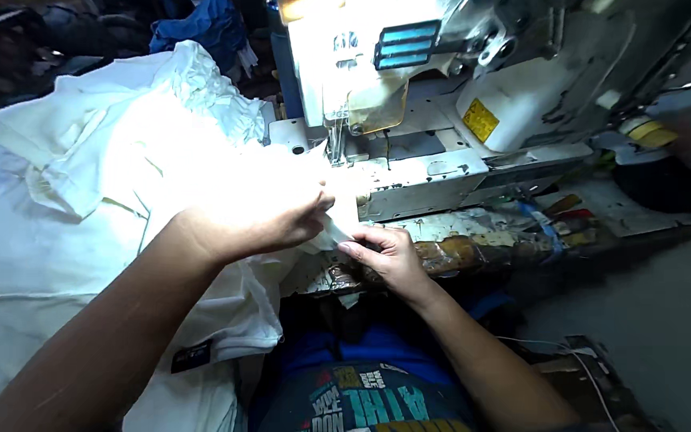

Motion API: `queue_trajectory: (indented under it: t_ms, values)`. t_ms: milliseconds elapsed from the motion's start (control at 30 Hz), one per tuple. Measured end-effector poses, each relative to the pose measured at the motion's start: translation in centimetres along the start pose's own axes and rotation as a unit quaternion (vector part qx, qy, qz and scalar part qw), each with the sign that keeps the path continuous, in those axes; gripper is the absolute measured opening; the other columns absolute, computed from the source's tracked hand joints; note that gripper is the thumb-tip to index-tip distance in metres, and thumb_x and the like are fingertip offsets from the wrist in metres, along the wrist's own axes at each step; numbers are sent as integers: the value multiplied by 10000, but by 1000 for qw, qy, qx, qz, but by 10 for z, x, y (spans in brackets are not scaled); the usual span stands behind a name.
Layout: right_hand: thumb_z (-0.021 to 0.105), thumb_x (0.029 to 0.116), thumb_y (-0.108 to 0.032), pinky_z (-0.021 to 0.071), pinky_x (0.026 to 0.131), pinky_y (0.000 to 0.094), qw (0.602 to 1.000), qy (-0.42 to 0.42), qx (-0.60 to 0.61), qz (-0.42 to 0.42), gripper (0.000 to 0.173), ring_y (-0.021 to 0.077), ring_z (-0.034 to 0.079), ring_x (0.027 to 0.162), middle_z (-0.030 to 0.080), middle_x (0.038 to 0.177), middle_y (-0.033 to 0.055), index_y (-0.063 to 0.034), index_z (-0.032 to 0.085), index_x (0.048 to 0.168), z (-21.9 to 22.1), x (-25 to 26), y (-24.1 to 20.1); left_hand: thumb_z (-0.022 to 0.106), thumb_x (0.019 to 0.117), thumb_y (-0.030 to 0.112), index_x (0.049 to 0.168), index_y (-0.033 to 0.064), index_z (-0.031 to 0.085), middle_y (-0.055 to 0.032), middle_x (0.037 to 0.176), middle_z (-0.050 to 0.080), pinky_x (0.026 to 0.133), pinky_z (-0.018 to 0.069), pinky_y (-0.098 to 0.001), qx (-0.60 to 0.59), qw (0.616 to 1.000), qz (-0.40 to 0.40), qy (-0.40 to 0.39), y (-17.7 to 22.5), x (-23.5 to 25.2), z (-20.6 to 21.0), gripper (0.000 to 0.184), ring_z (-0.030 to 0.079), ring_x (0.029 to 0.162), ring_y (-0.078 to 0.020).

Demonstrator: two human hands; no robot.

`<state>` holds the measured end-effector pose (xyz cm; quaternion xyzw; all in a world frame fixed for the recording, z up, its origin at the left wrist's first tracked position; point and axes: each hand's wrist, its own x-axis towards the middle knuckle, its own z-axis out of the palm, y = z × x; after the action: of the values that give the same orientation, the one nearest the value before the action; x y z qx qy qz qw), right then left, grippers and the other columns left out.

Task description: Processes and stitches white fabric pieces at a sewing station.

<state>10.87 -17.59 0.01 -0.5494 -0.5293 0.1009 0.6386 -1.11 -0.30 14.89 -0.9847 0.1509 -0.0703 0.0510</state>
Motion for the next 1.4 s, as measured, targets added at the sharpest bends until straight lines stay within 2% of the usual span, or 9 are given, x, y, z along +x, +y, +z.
queue_trajectory:
  t_ms: [133, 233, 333, 567, 700, 833, 933, 1067, 1400]
  values:
    - [742, 907, -138, 511, 678, 135, 999, 5, -42, -28, 126, -22, 616, 694, 707, 770, -2, -18, 769, 882, -1, 13, 10, 586, 866, 265, 716, 100, 571, -61, 676, 507, 641, 407, -458, 8, 999, -10, 41, -17, -1, 1, 224, 568, 674, -262]
    - [747, 904, -148, 493, 636, 128, 997, 6, -60, -39, 126, -25, 594, 661, 698, 758, -5, -27, 769, 878, -2, 21, 11, 570, 864, 266, 686, 134, 549, -6, 672, 461, 660, 369, -368, -8, 999, -25, 48, -18, 0, -1, 223, 519, 678, -175]
    - [745, 911, -144, 481, 606, 133, 997, 7, -61, -48, 127, -21, 579, 636, 696, 749, -2, -23, 768, 881, -2, 24, 14, 569, 873, 297, 667, 136, 544, -21, 622, 467, 691, 341, -442, 24, 998, -17, 56, -24, 2, -6, 263, 528, 665, -226]
    - [745, 911, -156, 465, 577, 137, 996, 11, -73, -44, 123, -23, 554, 605, 690, 734, -10, -38, 776, 901, -2, 24, 14, 556, 888, 329, 672, 139, 565, -25, 615, 486, 699, 331, -453, 66, 996, -12, 63, -17, 2, -13, 287, 525, 645, -237]
    - [742, 911, -137, 477, 598, 139, 996, 13, -68, -51, 104, -24, 575, 638, 711, 775, -5, -41, 781, 913, -3, 25, 13, 577, 894, 302, 662, 154, 560, -2, 615, 470, 733, 325, -444, 53, 996, -9, 66, -6, 0, -17, 276, 500, 655, -205]
    - [749, 915, -151, 482, 583, 145, 997, 14, -64, -51, 120, -20, 572, 618, 705, 759, -4, -35, 778, 910, -3, 25, 13, 556, 881, 304, 661, 131, 537, -34, 600, 465, 715, 322, -467, 75, 994, -23, 75, -13, 1, -12, 281, 507, 641, -247]
    - [745, 909, -143, 478, 588, 138, 997, 17, -62, -52, 108, -27, 570, 626, 711, 771, -8, -41, 782, 912, -4, 26, 13, 586, 868, 291, 678, 146, 562, -9, 616, 462, 733, 322, -455, 61, 995, -13, 80, -4, 1, -14, 240, 502, 653, -218]
    - [741, 916, -146, 473, 586, 147, 997, 18, -62, -51, 115, -19, 564, 617, 701, 754, -8, -36, 772, 900, -3, 26, 13, 553, 874, 321, 676, 131, 558, -45, 619, 491, 726, 329, -482, 75, 992, -27, 97, -8, 1, -9, 275, 521, 638, -250]
    - [738, 902, -130, 463, 596, 137, 995, 28, -68, -64, 112, -20, 557, 630, 707, 775, 1, -25, 774, 911, -4, 26, 12, 577, 883, 275, 686, 131, 561, -30, 649, 481, 733, 314, -463, 74, 992, -22, 101, 3, -2, -12, 245, 493, 659, -229]
